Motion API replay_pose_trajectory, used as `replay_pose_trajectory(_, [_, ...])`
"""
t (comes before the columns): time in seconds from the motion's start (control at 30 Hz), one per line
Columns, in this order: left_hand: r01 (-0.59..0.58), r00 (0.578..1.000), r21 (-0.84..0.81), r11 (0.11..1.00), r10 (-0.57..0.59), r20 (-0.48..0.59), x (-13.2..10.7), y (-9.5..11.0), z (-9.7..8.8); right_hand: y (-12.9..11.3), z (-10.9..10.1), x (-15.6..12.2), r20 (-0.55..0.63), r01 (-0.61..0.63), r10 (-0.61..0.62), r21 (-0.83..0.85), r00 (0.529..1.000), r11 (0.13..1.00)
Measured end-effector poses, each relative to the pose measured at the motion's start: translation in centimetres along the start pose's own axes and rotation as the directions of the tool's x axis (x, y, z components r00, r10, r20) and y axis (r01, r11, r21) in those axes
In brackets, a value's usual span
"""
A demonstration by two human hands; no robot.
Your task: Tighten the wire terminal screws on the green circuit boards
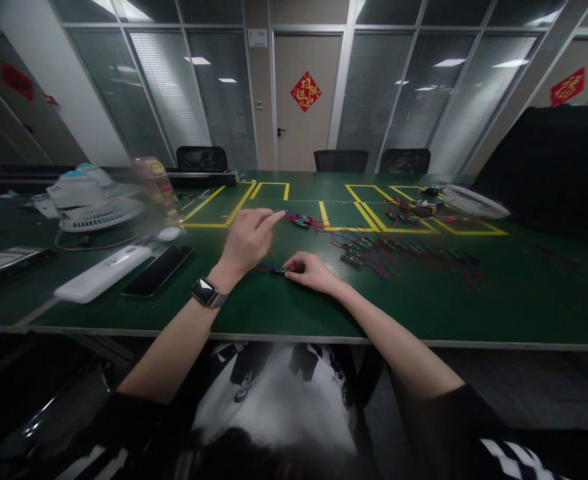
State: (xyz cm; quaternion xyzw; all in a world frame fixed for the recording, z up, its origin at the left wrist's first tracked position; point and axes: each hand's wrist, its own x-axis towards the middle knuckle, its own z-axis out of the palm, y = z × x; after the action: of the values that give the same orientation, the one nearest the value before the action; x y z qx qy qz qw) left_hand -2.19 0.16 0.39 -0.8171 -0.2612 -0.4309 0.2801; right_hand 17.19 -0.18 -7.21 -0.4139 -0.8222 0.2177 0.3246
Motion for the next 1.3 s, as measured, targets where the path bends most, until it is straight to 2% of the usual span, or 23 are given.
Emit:
replay_pose_trajectory(0.07, [0.092,0.994,-0.101,0.991,-0.097,-0.043,-0.1,-0.2,0.3,0.0,0.0,0.0,0.002,-0.001,0.001,0.003,1.000,1.000])
replay_pose_trajectory(0.13, [0.194,0.971,-0.258,0.947,-0.223,-0.087,-0.2,-0.4,0.3,-0.1,-0.1,0.0,0.003,-0.003,0.003,-0.001,1.000,1.000])
replay_pose_trajectory(0.2, [0.217,0.958,-0.378,0.900,-0.270,-0.093,-0.2,-0.5,0.2,-0.2,-0.1,-0.1,0.006,-0.005,0.005,-0.002,1.000,1.000])
replay_pose_trajectory(0.3, [0.216,0.945,-0.459,0.862,-0.304,-0.125,0.0,-0.2,0.1,-0.3,-0.2,-0.1,0.012,-0.008,0.008,0.005,1.000,1.000])
replay_pose_trajectory(0.4, [0.190,0.956,-0.481,0.856,-0.272,-0.107,0.0,0.3,0.2,-0.3,-0.2,-0.1,0.010,-0.001,0.001,-0.003,1.000,1.000])
replay_pose_trajectory(0.63, [0.120,0.993,-0.441,0.890,-0.117,0.033,0.1,1.5,0.6,-0.2,-0.1,-0.1,0.012,-0.003,0.003,0.011,1.000,1.000])
replay_pose_trajectory(0.7, [0.087,0.996,-0.413,0.907,-0.086,0.021,0.0,1.6,0.6,-0.1,-0.1,-0.1,0.012,-0.006,0.005,0.014,1.000,1.000])
replay_pose_trajectory(0.87, [-0.030,0.995,-0.294,0.955,-0.001,-0.104,-0.3,1.7,0.4,0.2,0.0,-0.1,0.007,0.025,-0.025,0.015,1.000,1.000])
replay_pose_trajectory(0.93, [-0.064,0.994,-0.258,0.964,0.039,-0.100,-0.3,1.9,0.3,0.3,0.0,0.0,0.002,0.031,-0.031,0.017,1.000,0.999])
replay_pose_trajectory(1.0, [-0.054,0.996,-0.301,0.952,0.032,-0.079,-0.2,2.2,0.2,0.3,0.1,0.0,-0.005,0.027,-0.027,0.020,1.000,0.999])
replay_pose_trajectory(1.1, [0.110,0.988,-0.513,0.851,-0.148,-0.034,0.2,2.4,0.5,0.1,0.1,0.0,-0.012,0.014,-0.014,0.020,1.000,1.000])
replay_pose_trajectory(1.17, [0.228,0.960,-0.668,0.708,-0.279,0.032,0.4,2.2,0.9,0.0,0.0,-0.1,-0.008,0.009,-0.009,0.014,1.000,1.000])
replay_pose_trajectory(1.23, [0.282,0.940,-0.763,0.582,-0.325,0.100,0.5,1.9,1.2,-0.2,-0.1,-0.1,-0.003,0.006,-0.006,0.007,1.000,1.000])
replay_pose_trajectory(1.27, [0.294,0.937,-0.774,0.561,-0.331,0.115,0.5,1.7,1.2,-0.2,-0.1,-0.1,-0.001,0.004,-0.004,0.003,1.000,1.000])
replay_pose_trajectory(1.3, [0.303,0.935,-0.754,0.583,-0.336,0.116,0.5,1.5,1.2,-0.2,-0.1,-0.1,-0.001,0.002,-0.002,0.000,1.000,1.000])
